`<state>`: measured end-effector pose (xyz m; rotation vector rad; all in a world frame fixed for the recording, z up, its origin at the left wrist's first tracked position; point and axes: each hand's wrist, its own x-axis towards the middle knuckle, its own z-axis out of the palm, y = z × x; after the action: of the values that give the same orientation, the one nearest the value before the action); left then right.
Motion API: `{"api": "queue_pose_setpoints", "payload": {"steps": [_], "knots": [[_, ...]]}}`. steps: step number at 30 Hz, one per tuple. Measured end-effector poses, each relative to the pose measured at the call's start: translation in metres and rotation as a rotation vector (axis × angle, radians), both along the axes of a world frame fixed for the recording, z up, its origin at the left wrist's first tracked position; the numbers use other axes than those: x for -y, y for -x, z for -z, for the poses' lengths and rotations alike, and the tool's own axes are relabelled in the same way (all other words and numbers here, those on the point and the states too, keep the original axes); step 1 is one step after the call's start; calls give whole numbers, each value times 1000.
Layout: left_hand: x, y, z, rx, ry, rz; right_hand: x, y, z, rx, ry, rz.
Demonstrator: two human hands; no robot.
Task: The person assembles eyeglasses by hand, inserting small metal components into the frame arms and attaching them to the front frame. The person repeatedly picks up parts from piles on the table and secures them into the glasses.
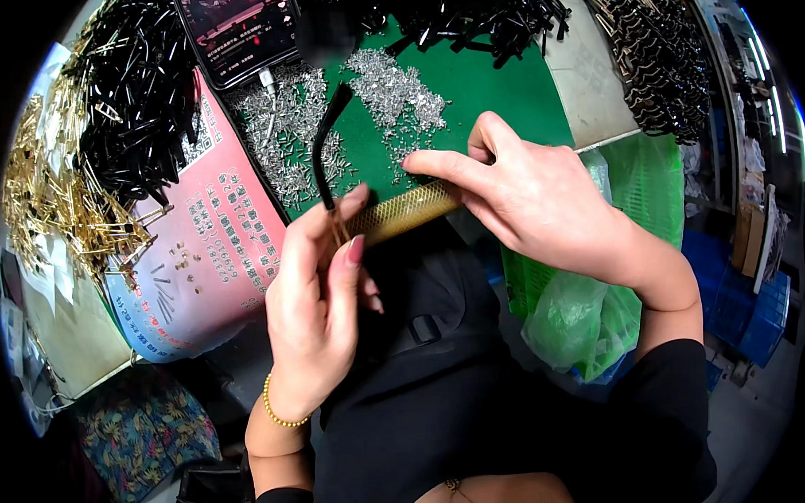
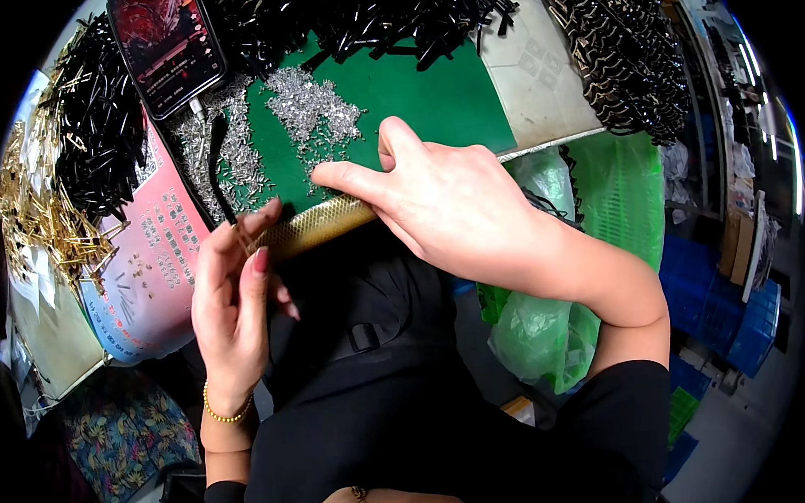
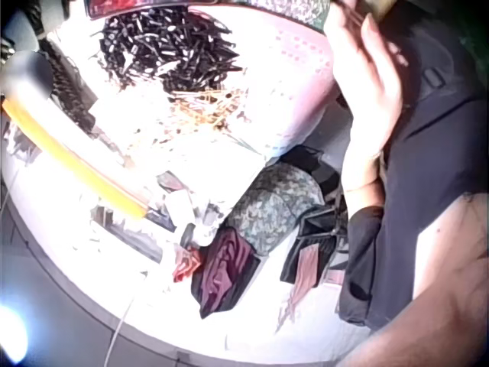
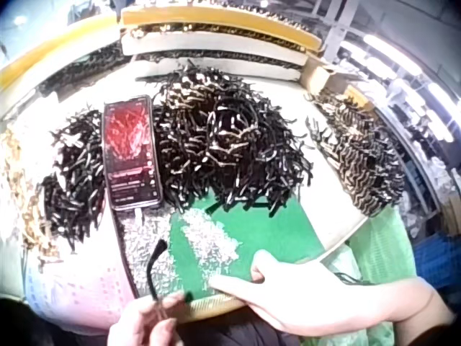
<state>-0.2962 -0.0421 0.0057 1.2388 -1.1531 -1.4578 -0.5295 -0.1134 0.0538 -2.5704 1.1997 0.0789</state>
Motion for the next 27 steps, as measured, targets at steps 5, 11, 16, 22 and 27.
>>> {"api": "queue_pose_setpoints", "payload": {"steps": [5,11,16,22,27], "knots": [[12,14,5,-38,-36,78,3,-3,0,4,-15,62],[3,2,-8,48,-37,-13,6,-7,2,21,-47,77],[5,-11,-4,252,-19,-34,12,-14,-3,-65,-94,14],[9,-7,1,283,27,-71,16,-38,-19,391,-692,104],[7,-6,5,348,79,-86,19,-47,-29,464,-1255,478]]}}
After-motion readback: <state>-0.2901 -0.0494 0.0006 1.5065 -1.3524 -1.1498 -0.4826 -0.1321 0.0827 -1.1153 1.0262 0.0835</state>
